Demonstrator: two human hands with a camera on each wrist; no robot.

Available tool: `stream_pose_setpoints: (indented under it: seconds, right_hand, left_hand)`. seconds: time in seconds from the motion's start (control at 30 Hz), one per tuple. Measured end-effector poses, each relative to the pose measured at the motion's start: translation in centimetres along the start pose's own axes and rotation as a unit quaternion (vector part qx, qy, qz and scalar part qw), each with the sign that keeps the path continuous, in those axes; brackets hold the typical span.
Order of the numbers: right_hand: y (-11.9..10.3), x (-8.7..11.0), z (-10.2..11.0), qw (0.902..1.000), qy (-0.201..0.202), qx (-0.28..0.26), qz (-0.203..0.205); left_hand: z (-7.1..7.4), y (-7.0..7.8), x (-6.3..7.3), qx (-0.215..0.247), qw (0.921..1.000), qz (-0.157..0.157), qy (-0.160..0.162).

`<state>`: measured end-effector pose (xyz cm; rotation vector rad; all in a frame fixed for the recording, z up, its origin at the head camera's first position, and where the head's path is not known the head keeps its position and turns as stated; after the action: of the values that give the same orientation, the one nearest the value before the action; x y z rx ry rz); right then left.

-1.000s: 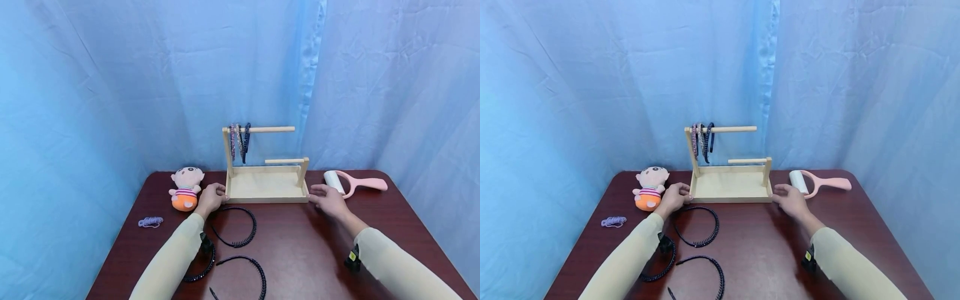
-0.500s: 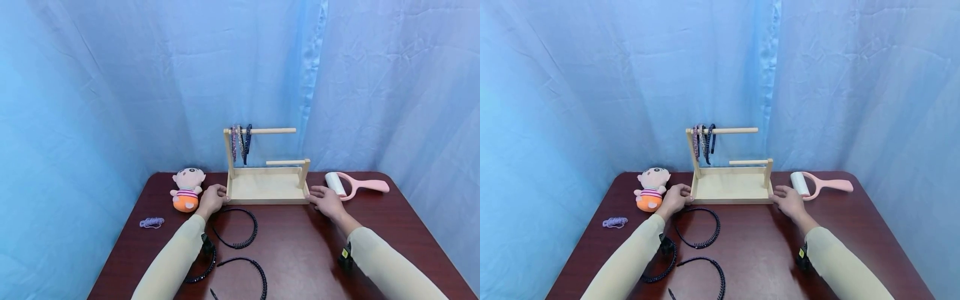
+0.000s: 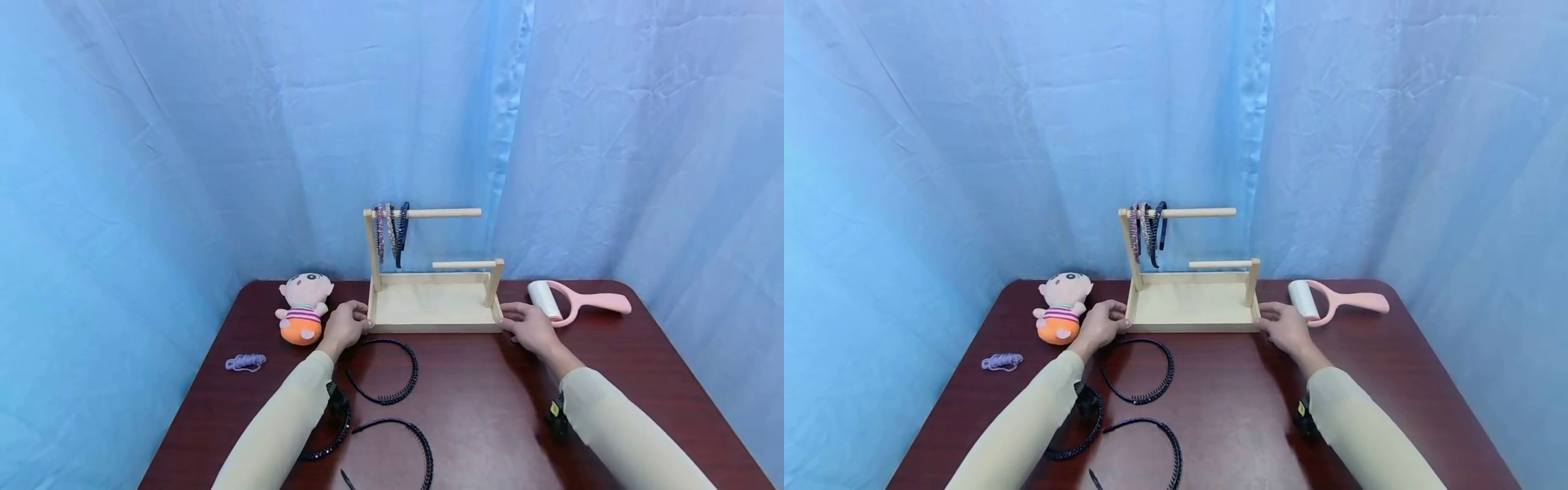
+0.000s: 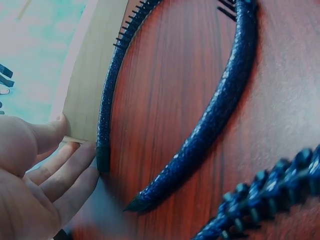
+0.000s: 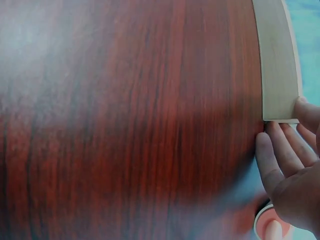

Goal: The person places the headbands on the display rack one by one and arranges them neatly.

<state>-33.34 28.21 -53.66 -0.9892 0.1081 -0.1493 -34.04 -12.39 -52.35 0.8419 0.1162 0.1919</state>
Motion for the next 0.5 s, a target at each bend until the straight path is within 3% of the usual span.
stream_pose_setpoints:
  seconds: [0.23, 0.37, 0.5]
  right_hand:
    - [-0.5, -0.2, -0.4, 0.9997, -0.001, 0.024, -0.001]
    - [-0.6, -0.2, -0.2, 0.9997, -0.006, 0.02, -0.013]
    - [-0.5, -0.1, 0.3, 0.9995, -0.013, 0.008, -0.027]
  left_hand:
    - [0.9, 0.3, 0.8, -0.004, 0.9996, -0.027, -0.001]
    - [2.4, 0.9, 1.7, -0.001, 0.9983, -0.058, 0.004]
    - [4.6, 1.4, 3.6, -0.001, 0.9951, -0.098, 0.012]
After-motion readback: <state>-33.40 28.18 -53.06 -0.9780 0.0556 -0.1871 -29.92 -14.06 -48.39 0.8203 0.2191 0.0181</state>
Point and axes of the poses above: each hand's wrist, its own x-axis away from the middle knuckle, its own z-axis out of the back of the hand, y = z × x, the point moved 6 cm from there along -x, towards the middle knuckle, and after that the axes turned 14 degrees about y, right-handed, at the moved point
